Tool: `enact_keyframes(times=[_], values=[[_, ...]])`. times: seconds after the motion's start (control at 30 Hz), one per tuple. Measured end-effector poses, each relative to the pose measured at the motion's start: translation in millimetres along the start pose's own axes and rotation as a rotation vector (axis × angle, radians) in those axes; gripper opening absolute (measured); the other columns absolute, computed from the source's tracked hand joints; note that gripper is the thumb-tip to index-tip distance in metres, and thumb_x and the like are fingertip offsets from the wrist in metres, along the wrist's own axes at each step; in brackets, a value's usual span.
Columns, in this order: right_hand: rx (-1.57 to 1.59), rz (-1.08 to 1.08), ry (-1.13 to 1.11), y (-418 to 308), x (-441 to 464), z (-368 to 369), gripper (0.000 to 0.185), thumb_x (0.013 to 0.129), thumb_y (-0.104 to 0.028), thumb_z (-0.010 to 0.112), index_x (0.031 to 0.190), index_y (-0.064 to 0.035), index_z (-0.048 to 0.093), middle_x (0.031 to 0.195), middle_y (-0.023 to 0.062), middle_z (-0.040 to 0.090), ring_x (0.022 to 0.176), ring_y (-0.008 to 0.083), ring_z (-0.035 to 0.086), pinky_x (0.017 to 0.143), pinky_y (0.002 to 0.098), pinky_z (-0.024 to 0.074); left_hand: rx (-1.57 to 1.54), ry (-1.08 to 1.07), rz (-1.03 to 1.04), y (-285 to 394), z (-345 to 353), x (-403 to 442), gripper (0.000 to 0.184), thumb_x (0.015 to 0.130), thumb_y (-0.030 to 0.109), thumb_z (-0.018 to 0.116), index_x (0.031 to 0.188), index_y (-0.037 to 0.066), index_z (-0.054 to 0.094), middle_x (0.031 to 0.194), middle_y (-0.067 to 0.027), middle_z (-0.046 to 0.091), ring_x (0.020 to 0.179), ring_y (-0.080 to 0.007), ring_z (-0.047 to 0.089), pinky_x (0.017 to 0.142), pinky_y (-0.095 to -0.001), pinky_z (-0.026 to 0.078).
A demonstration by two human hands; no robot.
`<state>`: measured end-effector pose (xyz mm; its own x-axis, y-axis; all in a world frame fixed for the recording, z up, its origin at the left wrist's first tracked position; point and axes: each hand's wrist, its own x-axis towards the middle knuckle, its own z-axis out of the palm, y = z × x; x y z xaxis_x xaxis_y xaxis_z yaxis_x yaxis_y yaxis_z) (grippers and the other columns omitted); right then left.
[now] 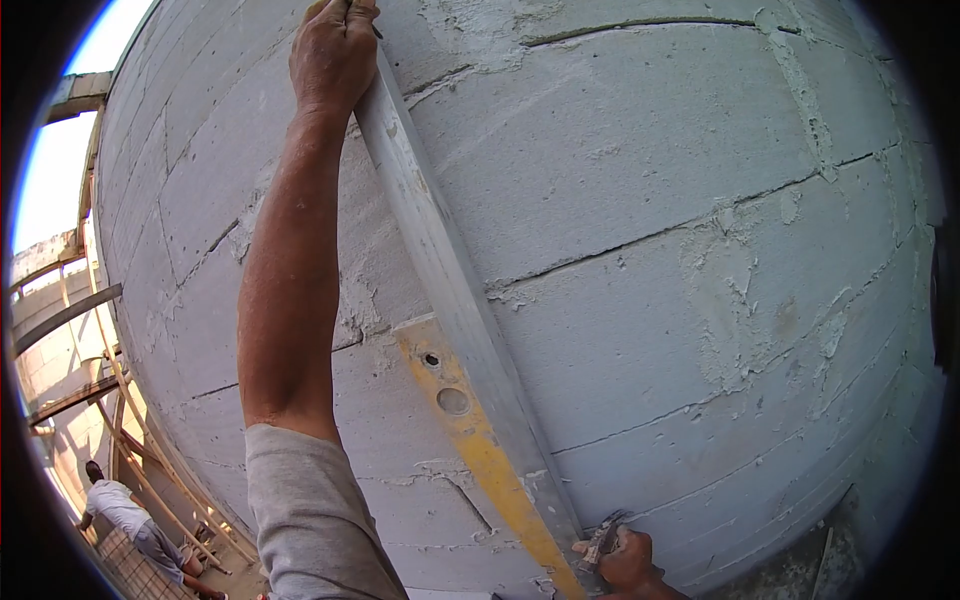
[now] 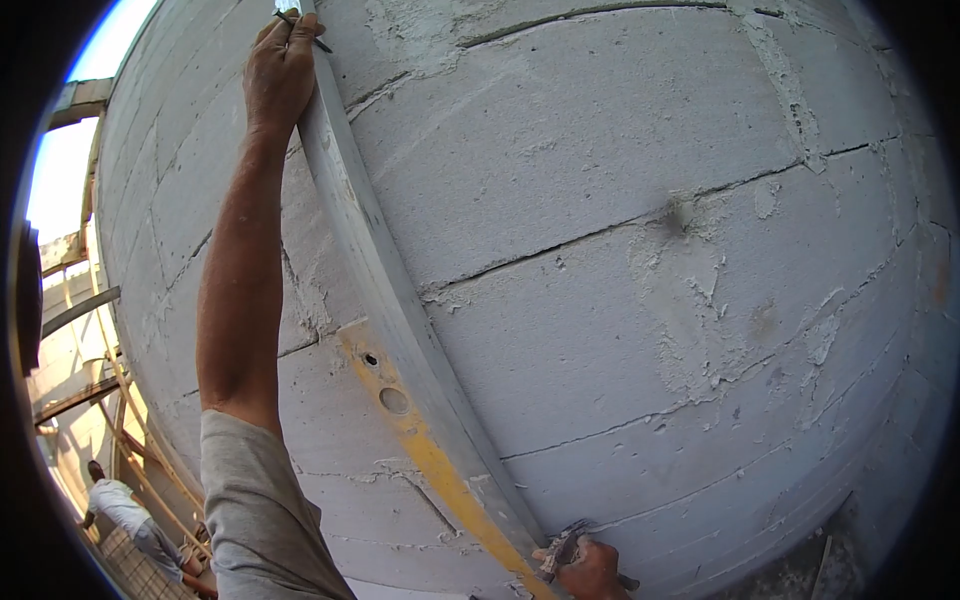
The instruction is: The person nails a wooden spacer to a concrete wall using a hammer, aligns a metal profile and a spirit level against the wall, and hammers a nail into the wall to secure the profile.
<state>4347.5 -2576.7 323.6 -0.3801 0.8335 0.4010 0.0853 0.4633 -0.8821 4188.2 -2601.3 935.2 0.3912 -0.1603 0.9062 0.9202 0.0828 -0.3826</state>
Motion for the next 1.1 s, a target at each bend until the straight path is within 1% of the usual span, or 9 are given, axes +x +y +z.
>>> enact_keyframes(times=[0.07,0.17,0.27,0.37,0.47,0.77,0.87,0.97,1.1], values=[[0.04,-0.089,0.043,8,0,4,0.046,0.064,-0.037,0.087,0.066,0.0005,0.061,0.059,0.0121,0.063,0.053,0.021,0.062,0.053,0.0342,0.0489,-0.046,-0.01,-0.06,1,2,-1,0.038,0.096,0.041,0.048,0.1,0.012,0.073,0.118,-0.0085,0.063,0.114,-0.0245,0.056,0.097,-0.0364,0.042],[0.056,-0.085,0.054,7,3,5,0.046,0.064,-0.036,0.088,0.065,0.0005,0.06,0.059,0.0121,0.063,0.052,0.0211,0.062,0.052,0.0343,0.0487,-0.062,0.103,0.093,-2,6,-2,0.038,0.096,0.04,0.046,0.096,0.013,0.074,0.117,-0.0075,0.063,0.113,-0.0245,0.057,0.096,-0.0369,0.043],[0.008,-0.099,0.019,-2,3,-3,0.039,0.066,-0.032,0.087,0.068,-0.0005,0.063,0.063,0.0133,0.066,0.055,0.0248,0.066,0.053,0.035,0.0503,-0.153,0.007,-0.026,9,-4,-10,0.038,0.092,0.039,0.053,0.104,0.006,0.069,0.11,-0.0153,0.066,0.101,-0.0282,0.064,0.09,-0.039,0.049],[0.053,-0.053,0.006,2,1,0,0.039,0.066,-0.032,0.087,0.068,-0.0012,0.062,0.062,0.0128,0.065,0.054,0.0252,0.065,0.053,0.036,0.0503,-0.179,-0.021,0.048,11,-6,-21,0.042,0.099,0.034,0.046,0.086,-0.002,0.065,0.089,-0.0122,0.067,0.087,-0.0203,0.062,0.078,-0.032,0.047],[0.001,-0.071,0.01,-3,2,-3,0.04,0.065,-0.034,0.087,0.067,-0.0019,0.062,0.061,0.0128,0.065,0.054,0.0275,0.065,0.052,0.0369,0.0501,-0.251,0.007,0.039,14,-4,-29,0.035,0.097,0.028,0.051,0.081,0.0,0.065,0.091,-0.0098,0.064,0.091,-0.0201,0.058,0.082,-0.0333,0.044],[-0.056,-0.092,0.091,7,0,4,0.047,0.062,-0.04,0.087,0.063,-0.0033,0.058,0.057,0.0143,0.061,0.052,0.0335,0.062,0.051,0.0388,0.0492,-0.242,0.008,-0.057,27,-6,-34,0.037,0.096,0.031,0.052,0.082,0.0,0.066,0.096,-0.0131,0.064,0.092,-0.0211,0.059,0.082,-0.0326,0.045],[-0.025,-0.123,0.115,16,0,10,0.049,0.061,-0.04,0.088,0.061,-0.0037,0.056,0.054,0.0141,0.059,0.051,0.0341,0.061,0.051,0.0384,0.0489,-0.24,0.051,0.022,23,-3,-33,0.037,0.096,0.032,0.053,0.083,0.0,0.067,0.095,-0.0132,0.065,0.09,-0.0215,0.06,0.081,-0.0327,0.045],[-0.087,-0.14,0.069,14,-1,7,0.043,0.066,-0.032,0.087,0.064,-0.0011,0.058,0.055,0.0127,0.061,0.049,0.0192,0.06,0.049,0.0342,0.045,-0.221,-0.028,-0.099,27,-8,-34,0.035,0.095,0.03,0.053,0.085,0.0,0.068,0.095,-0.0133,0.065,0.09,-0.0229,0.061,0.08,-0.0329,0.046],[0.041,-0.08,0.074,17,-1,13,0.043,0.066,-0.033,0.087,0.064,-0.0018,0.058,0.056,0.0107,0.062,0.049,0.0193,0.059,0.049,0.0344,0.0457,-0.165,0.034,0.059,19,-2,-33,0.034,0.095,0.028,0.054,0.086,-0.001,0.069,0.091,-0.0139,0.065,0.087,-0.0237,0.061,0.078,-0.0342,0.046]])
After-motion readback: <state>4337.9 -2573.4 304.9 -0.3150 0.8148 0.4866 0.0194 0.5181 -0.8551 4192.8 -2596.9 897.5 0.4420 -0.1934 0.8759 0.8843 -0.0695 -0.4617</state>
